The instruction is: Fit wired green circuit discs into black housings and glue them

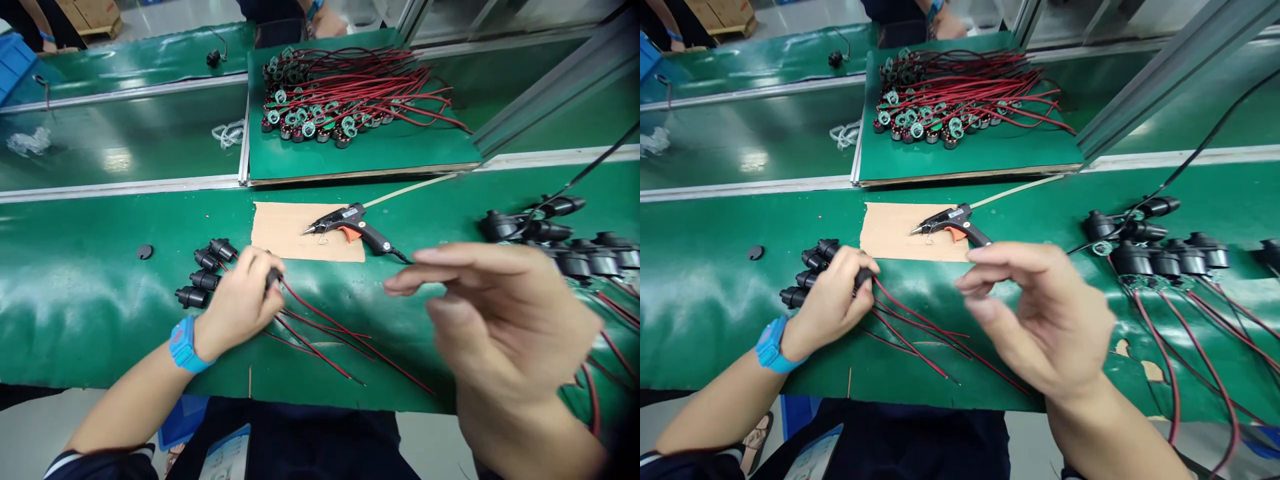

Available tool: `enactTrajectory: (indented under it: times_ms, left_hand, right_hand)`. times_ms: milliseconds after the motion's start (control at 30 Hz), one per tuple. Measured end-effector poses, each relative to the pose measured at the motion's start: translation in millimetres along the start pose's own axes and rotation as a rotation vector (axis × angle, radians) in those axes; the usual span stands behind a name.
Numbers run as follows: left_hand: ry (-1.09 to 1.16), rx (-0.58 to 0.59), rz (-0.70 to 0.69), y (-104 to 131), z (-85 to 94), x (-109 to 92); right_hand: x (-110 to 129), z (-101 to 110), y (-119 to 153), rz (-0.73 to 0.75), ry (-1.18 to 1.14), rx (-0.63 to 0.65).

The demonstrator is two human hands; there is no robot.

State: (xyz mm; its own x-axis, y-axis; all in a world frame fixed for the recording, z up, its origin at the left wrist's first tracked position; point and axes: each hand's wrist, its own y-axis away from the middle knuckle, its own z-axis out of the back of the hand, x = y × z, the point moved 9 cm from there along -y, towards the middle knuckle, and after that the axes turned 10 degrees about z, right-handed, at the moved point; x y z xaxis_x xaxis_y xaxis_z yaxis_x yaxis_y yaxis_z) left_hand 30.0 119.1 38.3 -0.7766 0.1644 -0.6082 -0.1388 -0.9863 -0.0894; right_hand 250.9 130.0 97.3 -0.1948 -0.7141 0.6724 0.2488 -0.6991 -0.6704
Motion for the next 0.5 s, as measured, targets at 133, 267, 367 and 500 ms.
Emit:
enactTrajectory:
  times_ms: [133,267,367,500]
  left_hand:
    - [-0.491,-0.115,0.043,-26,15.5,34]
    - [-0.657,0.011,0.068,-30,12.1,64]
    - [-0.735,-0.027,0.063,-19,21.0,78]
    - [-0.738,-0.164,0.035,-11,38.8,90]
  right_hand:
    - [-7,30,-9,0.032,0.137,-0.223]
    - [-18,73,-10,0.046,0.280,-0.405]
    - [-40,117,-5,-0.095,0.606,-0.382]
    - [-86,163,18,-0.428,1.097,0.008]
